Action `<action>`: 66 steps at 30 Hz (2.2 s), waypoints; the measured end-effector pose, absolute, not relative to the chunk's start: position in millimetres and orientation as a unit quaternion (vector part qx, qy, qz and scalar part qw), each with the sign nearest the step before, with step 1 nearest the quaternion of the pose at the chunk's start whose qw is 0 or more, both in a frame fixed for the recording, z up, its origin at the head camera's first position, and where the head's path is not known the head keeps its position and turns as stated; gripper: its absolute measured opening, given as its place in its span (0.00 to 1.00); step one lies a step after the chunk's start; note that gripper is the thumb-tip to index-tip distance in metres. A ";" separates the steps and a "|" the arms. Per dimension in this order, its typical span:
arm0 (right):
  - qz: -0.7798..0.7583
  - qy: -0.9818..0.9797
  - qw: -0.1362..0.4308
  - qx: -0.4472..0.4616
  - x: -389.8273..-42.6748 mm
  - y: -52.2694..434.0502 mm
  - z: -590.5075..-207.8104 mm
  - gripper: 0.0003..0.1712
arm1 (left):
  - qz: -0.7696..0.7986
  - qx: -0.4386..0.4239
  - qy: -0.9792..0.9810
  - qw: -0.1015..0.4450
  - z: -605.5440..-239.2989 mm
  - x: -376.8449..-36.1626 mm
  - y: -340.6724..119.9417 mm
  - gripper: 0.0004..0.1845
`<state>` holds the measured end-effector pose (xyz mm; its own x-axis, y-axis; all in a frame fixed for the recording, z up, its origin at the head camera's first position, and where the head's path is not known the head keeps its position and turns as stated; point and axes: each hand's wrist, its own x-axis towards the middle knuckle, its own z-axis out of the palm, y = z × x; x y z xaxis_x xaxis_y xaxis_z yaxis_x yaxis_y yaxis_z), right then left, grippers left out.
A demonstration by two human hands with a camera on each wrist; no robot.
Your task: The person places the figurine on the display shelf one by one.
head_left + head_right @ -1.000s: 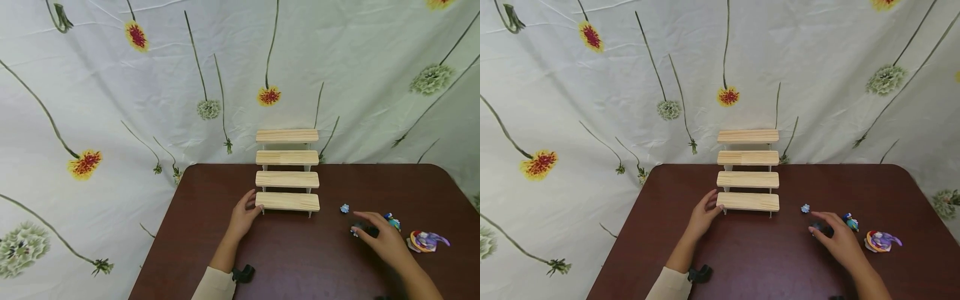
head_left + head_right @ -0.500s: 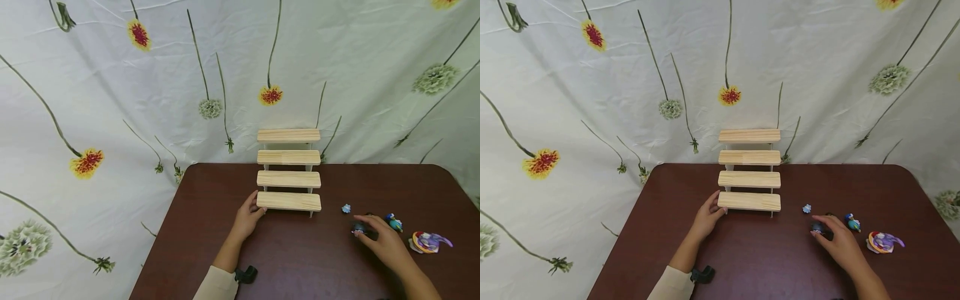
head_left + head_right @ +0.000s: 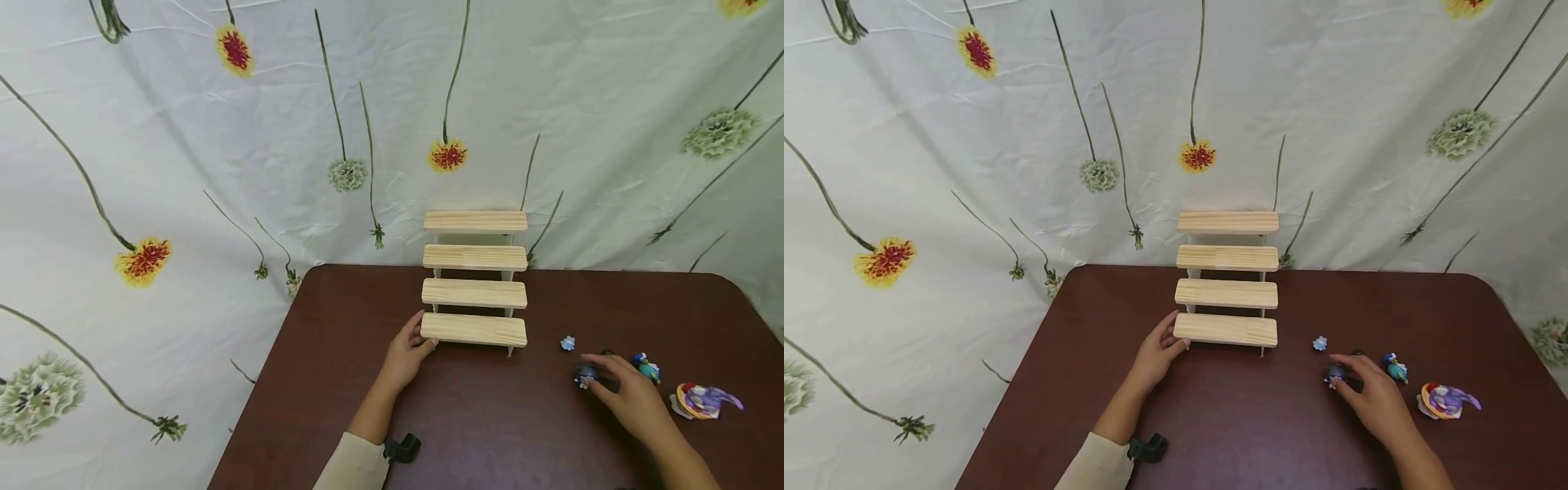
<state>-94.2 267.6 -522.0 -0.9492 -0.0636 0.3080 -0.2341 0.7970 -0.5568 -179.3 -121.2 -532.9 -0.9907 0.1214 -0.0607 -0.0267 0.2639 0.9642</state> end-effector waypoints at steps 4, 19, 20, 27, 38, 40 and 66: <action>0.335 -0.927 0.144 0.088 -95.6 266.7 -523.4 0.25 | 0.605 0.027 0.794 0.058 -535.0 -179.8 -120.8 0.38; 0.331 -0.931 0.131 0.081 -99.7 264.9 -514.1 0.23 | 0.657 0.012 0.750 0.071 -541.4 -179.7 -122.1 0.36; 0.330 -0.931 0.131 0.082 -100.9 264.5 -513.3 0.23 | 0.660 0.011 0.748 0.072 -541.7 -179.6 -122.4 0.36; 0.346 -0.918 0.156 0.111 -108.8 260.3 -511.2 0.23 | 0.670 0.010 0.739 0.065 -545.1 -180.5 -122.3 0.35; 0.348 -0.918 0.154 0.108 -116.9 250.9 -503.2 0.22 | 0.673 0.007 0.736 0.066 -546.4 -178.7 -121.6 0.35; 0.349 -0.918 0.156 0.108 -118.6 248.4 -500.4 0.23 | 0.672 0.006 0.737 0.066 -545.9 -178.3 -121.5 0.35; 0.367 -0.903 0.176 0.134 -135.1 211.5 -488.3 0.24 | 0.660 0.004 0.748 0.071 -542.3 -172.2 -119.9 0.37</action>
<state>-135.1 211.5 -488.3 -0.9025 -0.1126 0.4157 -0.3708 0.6943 -0.6168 -172.2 -119.9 -542.3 -0.9900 0.0989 -0.1007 -0.0878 0.1275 0.9879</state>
